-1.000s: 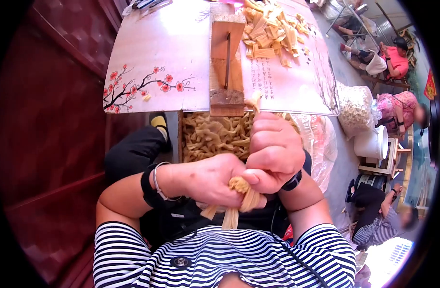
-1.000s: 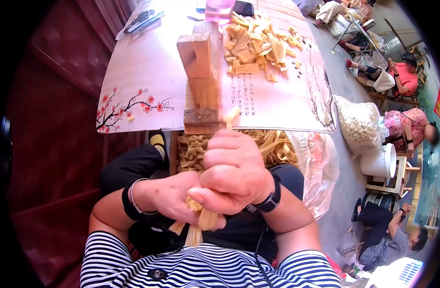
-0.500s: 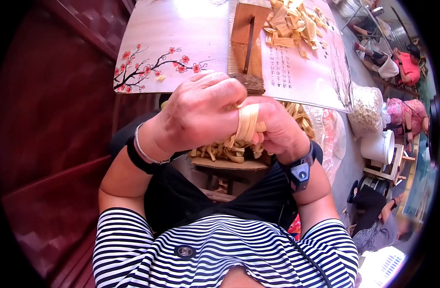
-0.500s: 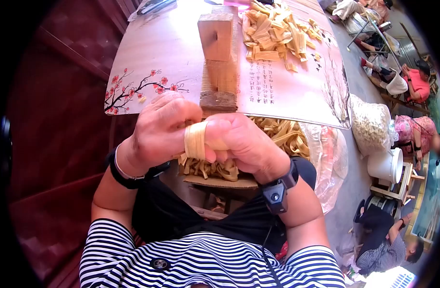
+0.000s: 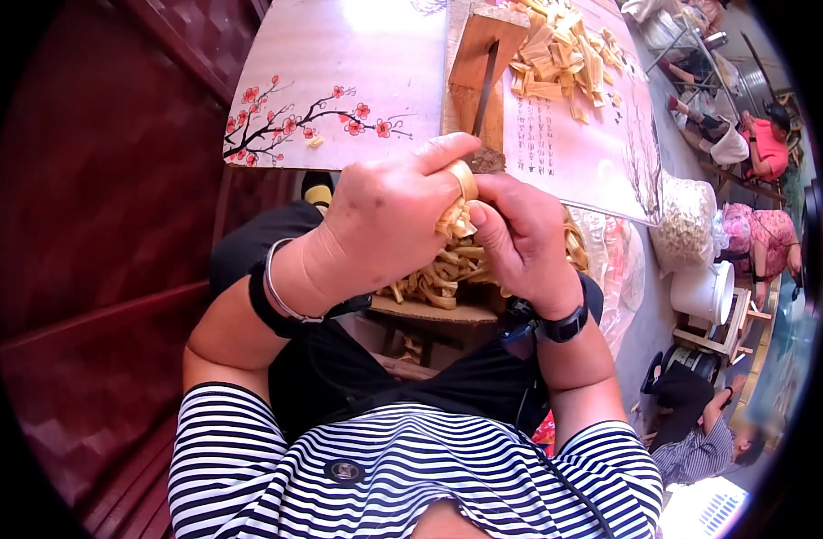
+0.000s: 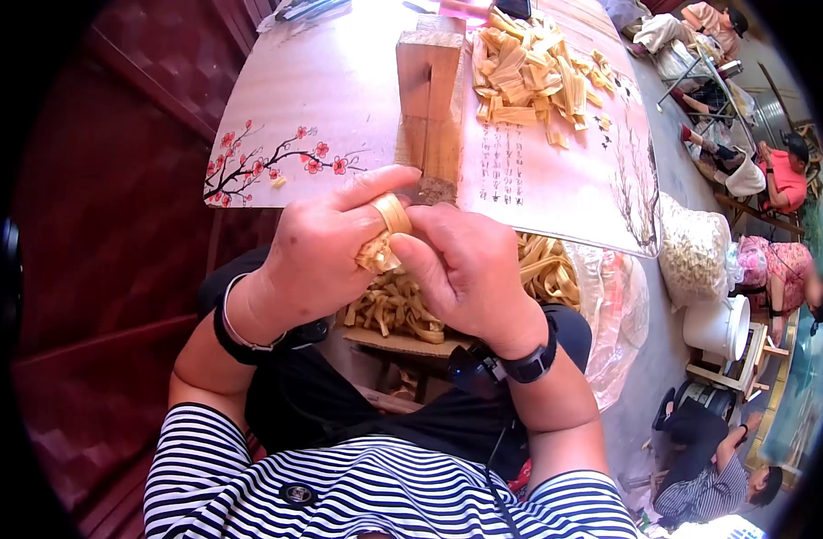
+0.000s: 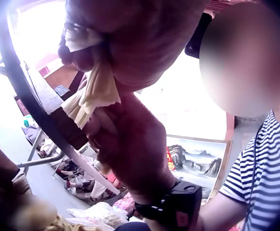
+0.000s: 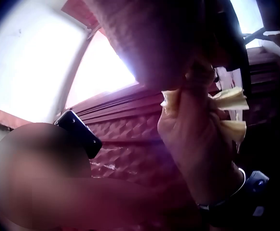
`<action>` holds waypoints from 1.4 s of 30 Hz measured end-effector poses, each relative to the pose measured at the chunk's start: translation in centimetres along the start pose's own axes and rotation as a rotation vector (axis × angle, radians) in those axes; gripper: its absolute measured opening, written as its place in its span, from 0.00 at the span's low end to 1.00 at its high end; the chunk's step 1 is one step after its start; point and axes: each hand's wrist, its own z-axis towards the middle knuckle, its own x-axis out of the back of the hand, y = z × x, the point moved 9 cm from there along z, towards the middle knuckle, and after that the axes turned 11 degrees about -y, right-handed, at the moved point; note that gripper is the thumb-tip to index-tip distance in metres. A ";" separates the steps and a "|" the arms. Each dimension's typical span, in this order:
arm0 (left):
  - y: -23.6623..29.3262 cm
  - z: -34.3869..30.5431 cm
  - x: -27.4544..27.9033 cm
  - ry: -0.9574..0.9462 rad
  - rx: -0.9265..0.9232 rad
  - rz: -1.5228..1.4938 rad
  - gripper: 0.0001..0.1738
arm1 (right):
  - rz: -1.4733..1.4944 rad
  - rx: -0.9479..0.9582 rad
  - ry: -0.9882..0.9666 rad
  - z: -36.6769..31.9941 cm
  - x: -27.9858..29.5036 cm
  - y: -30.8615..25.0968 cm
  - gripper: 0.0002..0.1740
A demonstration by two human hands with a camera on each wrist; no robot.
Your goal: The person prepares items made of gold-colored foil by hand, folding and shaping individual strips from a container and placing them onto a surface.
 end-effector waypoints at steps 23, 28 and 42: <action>-4.5 0.1 -1.8 -0.102 0.265 -1.087 0.09 | 1.139 -0.652 -0.342 -2.2 -4.6 4.1 0.19; -5.4 -0.3 0.4 0.074 0.260 -0.949 0.03 | 0.854 -0.646 -0.094 -2.1 -0.2 5.7 0.13; -9.0 1.4 -0.2 0.304 0.422 -0.472 0.05 | 0.458 -0.380 0.404 -0.6 4.8 10.7 0.08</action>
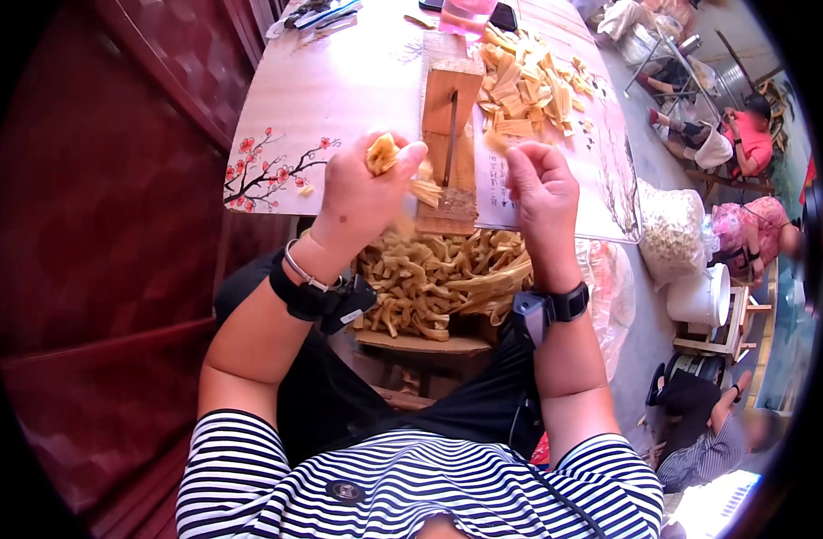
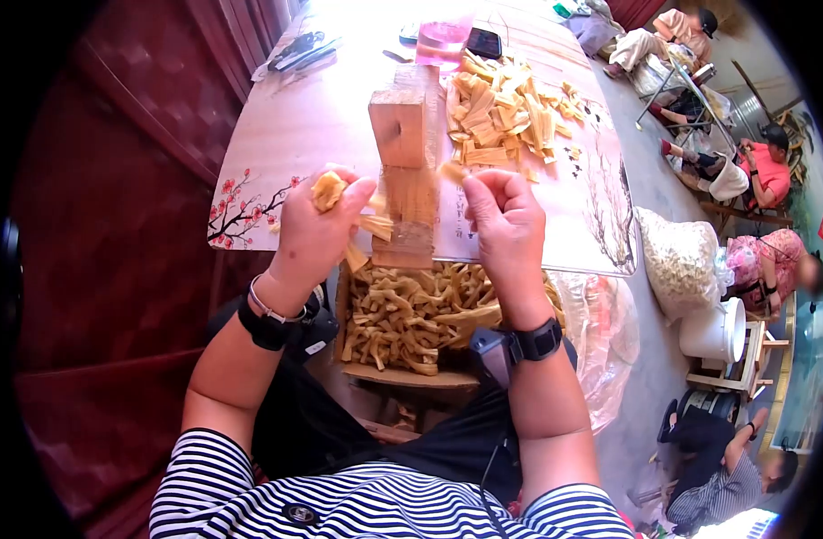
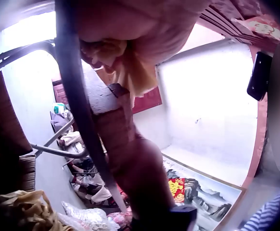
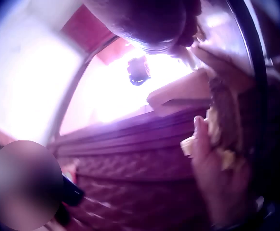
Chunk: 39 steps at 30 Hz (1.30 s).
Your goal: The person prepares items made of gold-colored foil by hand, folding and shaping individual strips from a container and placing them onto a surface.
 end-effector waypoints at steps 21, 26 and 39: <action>2.0 -3.6 -3.5 -0.421 0.094 -0.692 0.12 | 0.123 0.380 -0.440 -4.1 -5.5 -5.7 0.07; 3.1 -3.9 -3.6 -0.595 0.136 -0.447 0.09 | 0.245 0.154 -0.429 -3.7 -4.7 -6.1 0.09; 2.0 -5.5 -6.2 -0.727 0.263 -0.450 0.08 | -0.005 0.214 -0.294 -4.6 -6.1 -4.7 0.04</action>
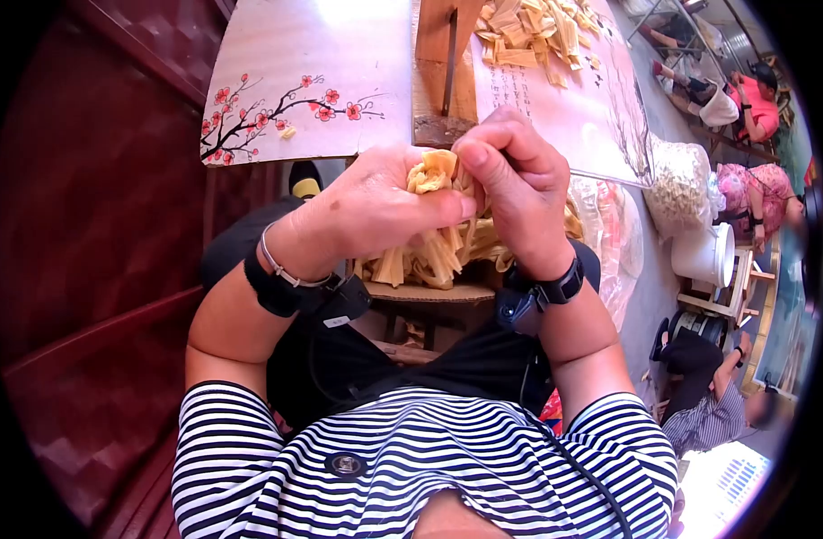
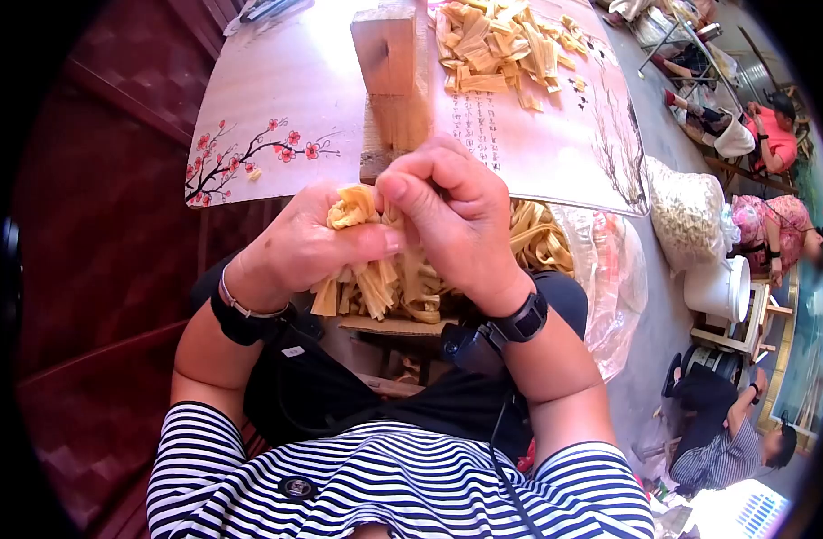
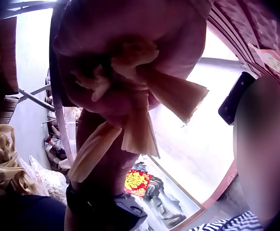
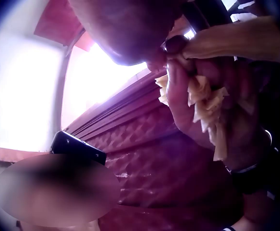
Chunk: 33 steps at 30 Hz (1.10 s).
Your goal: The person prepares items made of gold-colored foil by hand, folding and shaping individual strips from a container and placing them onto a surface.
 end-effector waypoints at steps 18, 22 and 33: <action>1.3 -0.5 6.9 0.477 -0.308 -0.065 0.07 | 0.077 -0.250 0.222 1.4 2.6 3.1 0.10; 1.6 0.0 7.3 0.493 -0.283 0.122 0.08 | -0.069 -0.189 0.246 1.9 3.0 3.0 0.09; 1.0 -0.5 8.0 0.624 -0.225 0.080 0.05 | -0.160 -0.272 0.335 1.3 6.6 4.5 0.08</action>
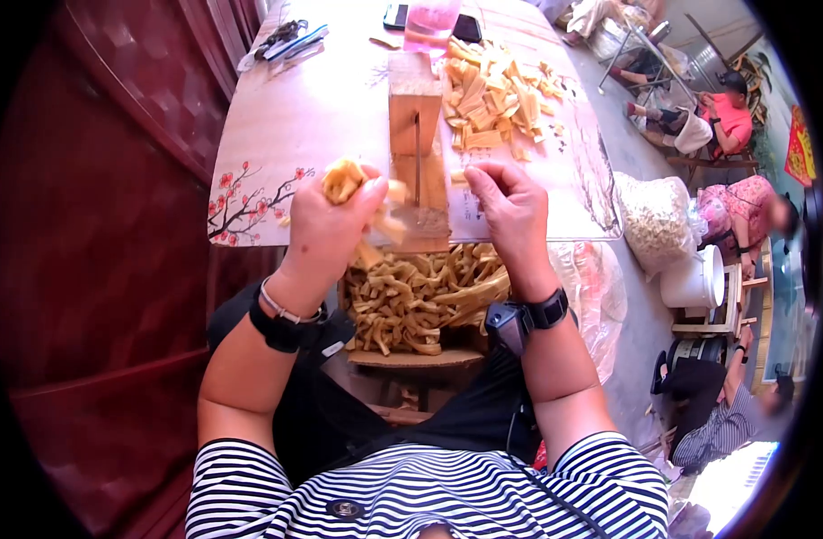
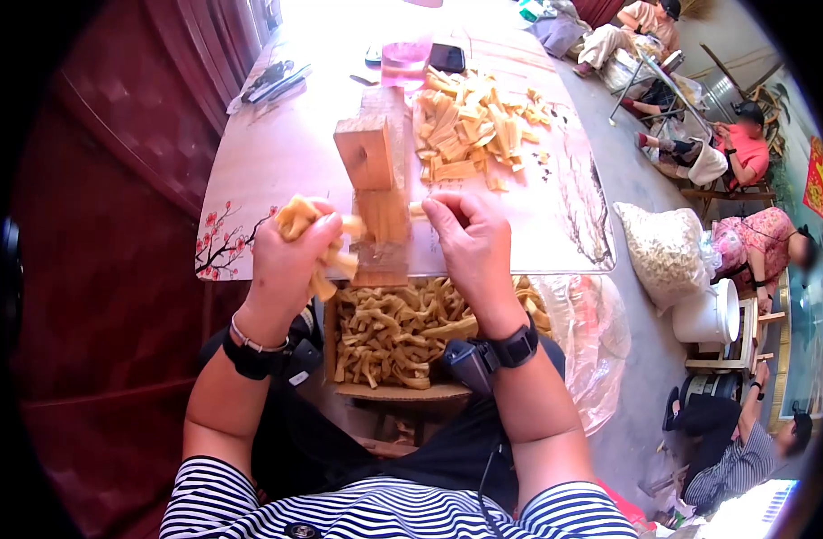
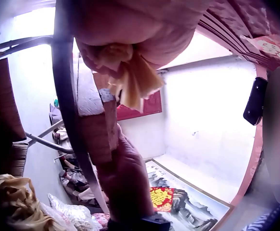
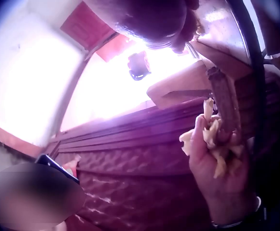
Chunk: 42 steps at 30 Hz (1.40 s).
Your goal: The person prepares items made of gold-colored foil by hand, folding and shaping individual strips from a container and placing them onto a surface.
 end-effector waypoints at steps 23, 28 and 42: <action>-11.2 -2.4 -7.8 -0.760 -0.202 1.355 0.12 | 0.337 -0.091 -0.961 -6.1 -2.5 -4.0 0.08; -10.6 -1.5 -8.2 -0.856 -0.103 1.371 0.16 | -0.841 -0.181 -1.046 -7.4 -4.6 9.3 0.13; -11.5 -5.1 -9.8 -0.970 -0.215 1.024 0.28 | -0.512 -0.416 -1.130 -9.5 -4.6 8.7 0.08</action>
